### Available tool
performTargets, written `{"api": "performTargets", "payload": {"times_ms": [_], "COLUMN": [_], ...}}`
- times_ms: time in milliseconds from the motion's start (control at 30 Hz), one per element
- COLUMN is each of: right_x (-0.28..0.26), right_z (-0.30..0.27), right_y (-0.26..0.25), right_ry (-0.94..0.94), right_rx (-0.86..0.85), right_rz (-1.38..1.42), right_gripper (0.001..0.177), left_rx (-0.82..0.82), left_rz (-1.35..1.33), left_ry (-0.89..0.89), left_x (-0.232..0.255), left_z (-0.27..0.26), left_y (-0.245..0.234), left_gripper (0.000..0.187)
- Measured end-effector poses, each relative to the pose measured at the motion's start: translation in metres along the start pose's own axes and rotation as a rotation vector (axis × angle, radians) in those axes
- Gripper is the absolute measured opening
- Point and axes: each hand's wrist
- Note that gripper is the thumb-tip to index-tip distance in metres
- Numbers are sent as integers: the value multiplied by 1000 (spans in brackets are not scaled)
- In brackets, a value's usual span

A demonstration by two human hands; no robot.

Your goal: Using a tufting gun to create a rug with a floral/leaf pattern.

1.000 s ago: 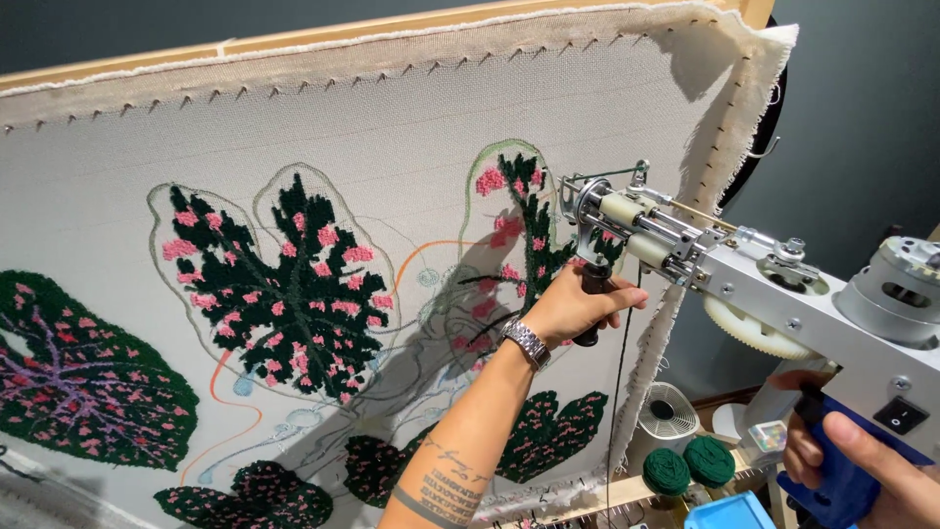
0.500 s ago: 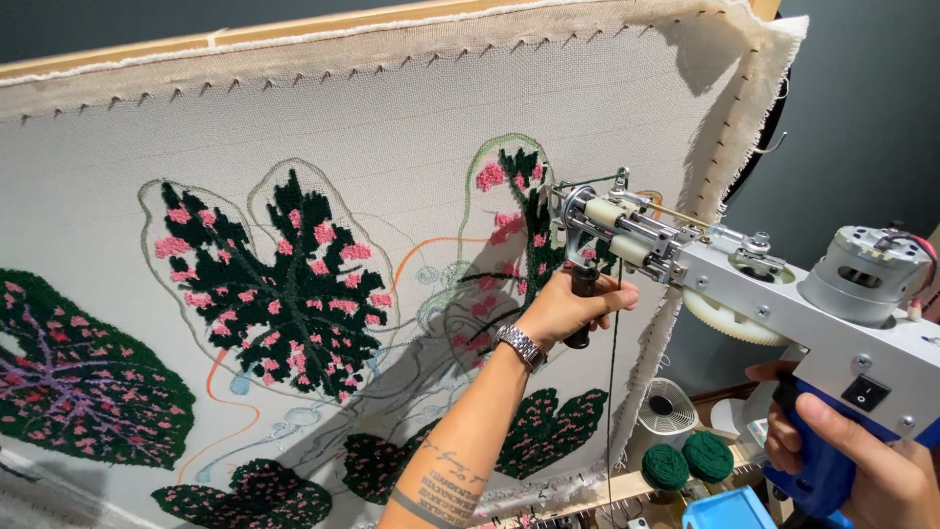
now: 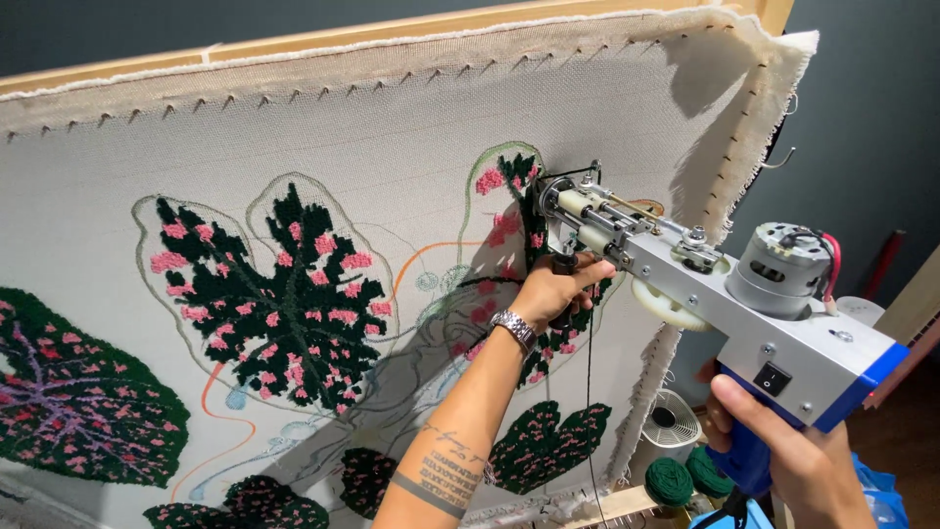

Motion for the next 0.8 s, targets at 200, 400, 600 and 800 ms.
{"api": "performTargets", "payload": {"times_ms": [200, 400, 600, 800], "right_x": [-5, -11, -16, -9], "right_z": [3, 8, 9, 31], "right_y": [8, 9, 9, -18], "right_ry": [-28, -22, -85, -396], "right_rx": [-27, 9, -33, -46], "right_rz": [23, 10, 52, -698], "right_gripper": [29, 29, 30, 37], "left_rx": [26, -16, 9, 60], "left_rz": [102, -25, 21, -59], "left_ry": [-10, -41, -16, 13], "left_x": [3, 5, 21, 10], "left_z": [9, 17, 13, 16], "left_y": [-1, -5, -3, 3], "left_gripper": [41, 44, 50, 44]}}
Point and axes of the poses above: each hand's wrist, its own z-axis towards the middle knuckle, its own y-axis out of the palm, x = y × z, and after that the axes turned 7 degrees about x, right-handed
